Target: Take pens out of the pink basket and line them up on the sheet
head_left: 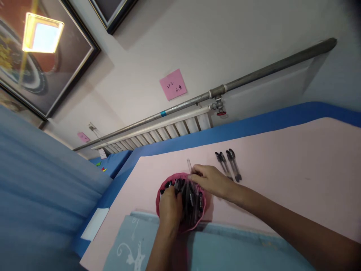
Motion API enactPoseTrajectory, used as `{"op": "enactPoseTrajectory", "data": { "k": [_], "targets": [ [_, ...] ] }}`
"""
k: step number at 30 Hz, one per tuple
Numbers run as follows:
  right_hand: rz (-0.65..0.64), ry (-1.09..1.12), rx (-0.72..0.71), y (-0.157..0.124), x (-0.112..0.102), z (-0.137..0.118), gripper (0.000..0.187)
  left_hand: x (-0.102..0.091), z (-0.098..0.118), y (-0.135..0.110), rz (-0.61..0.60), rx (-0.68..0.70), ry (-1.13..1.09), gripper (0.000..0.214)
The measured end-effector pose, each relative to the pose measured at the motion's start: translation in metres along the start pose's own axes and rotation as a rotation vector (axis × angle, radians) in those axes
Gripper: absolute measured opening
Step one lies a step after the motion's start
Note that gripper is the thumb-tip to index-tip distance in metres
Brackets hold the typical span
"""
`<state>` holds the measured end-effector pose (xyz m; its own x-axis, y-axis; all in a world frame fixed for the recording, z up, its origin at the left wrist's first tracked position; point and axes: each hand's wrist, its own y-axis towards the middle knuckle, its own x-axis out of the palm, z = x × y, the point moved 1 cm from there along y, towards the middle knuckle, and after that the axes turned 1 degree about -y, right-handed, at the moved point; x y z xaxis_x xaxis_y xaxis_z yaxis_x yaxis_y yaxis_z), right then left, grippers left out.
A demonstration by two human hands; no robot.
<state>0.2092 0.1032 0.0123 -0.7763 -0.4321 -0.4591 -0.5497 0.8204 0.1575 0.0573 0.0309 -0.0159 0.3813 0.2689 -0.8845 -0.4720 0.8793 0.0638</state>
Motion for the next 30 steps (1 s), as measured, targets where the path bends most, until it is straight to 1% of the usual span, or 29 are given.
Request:
{"op": "enactPoseTrajectory", "data": {
  "k": [1, 2, 5, 7, 8, 10, 12, 14, 21, 30],
  "targets": [
    [-0.027, -0.001, -0.007, -0.001, 0.001, 0.0, 0.016, -0.002, -0.005, 0.0, 0.001, -0.022, -0.112, 0.01],
    [-0.055, 0.002, -0.017, -0.002, 0.002, 0.0, 0.016, -0.004, -0.011, 0.0, 0.001, -0.055, -0.274, 0.011],
    [-0.174, 0.011, -0.049, -0.007, 0.008, -0.004, 0.016, -0.013, -0.022, -0.001, -0.006, -0.205, -0.915, 0.016],
    [-0.261, -0.009, -0.071, -0.011, 0.013, -0.007, 0.015, -0.019, -0.025, -0.004, -0.01, -0.314, -1.27, 0.017],
    [-0.301, -0.024, -0.087, -0.014, 0.016, -0.009, 0.015, -0.022, -0.025, -0.005, -0.009, -0.366, -1.397, 0.017],
    [-0.351, -0.051, -0.122, -0.018, 0.02, -0.012, 0.015, -0.027, -0.024, -0.006, -0.001, -0.453, -1.565, 0.011],
    [-0.384, -0.062, -0.143, -0.021, 0.024, -0.014, 0.015, -0.03, -0.022, -0.007, 0.0, -0.516, -1.664, 0.004],
    [-0.4, -0.058, -0.15, -0.024, 0.026, -0.016, 0.014, -0.033, -0.02, -0.007, 0.006, -0.55, -1.72, 0.002],
    [-0.406, -0.052, -0.149, -0.029, 0.028, -0.02, 0.013, -0.034, -0.013, -0.008, 0.027, -0.542, -1.776, 0.006],
    [-0.401, -0.065, -0.14, -0.028, 0.03, -0.018, 0.013, -0.033, -0.009, -0.01, 0.038, -0.568, -1.776, 0.007]
  ]
}}
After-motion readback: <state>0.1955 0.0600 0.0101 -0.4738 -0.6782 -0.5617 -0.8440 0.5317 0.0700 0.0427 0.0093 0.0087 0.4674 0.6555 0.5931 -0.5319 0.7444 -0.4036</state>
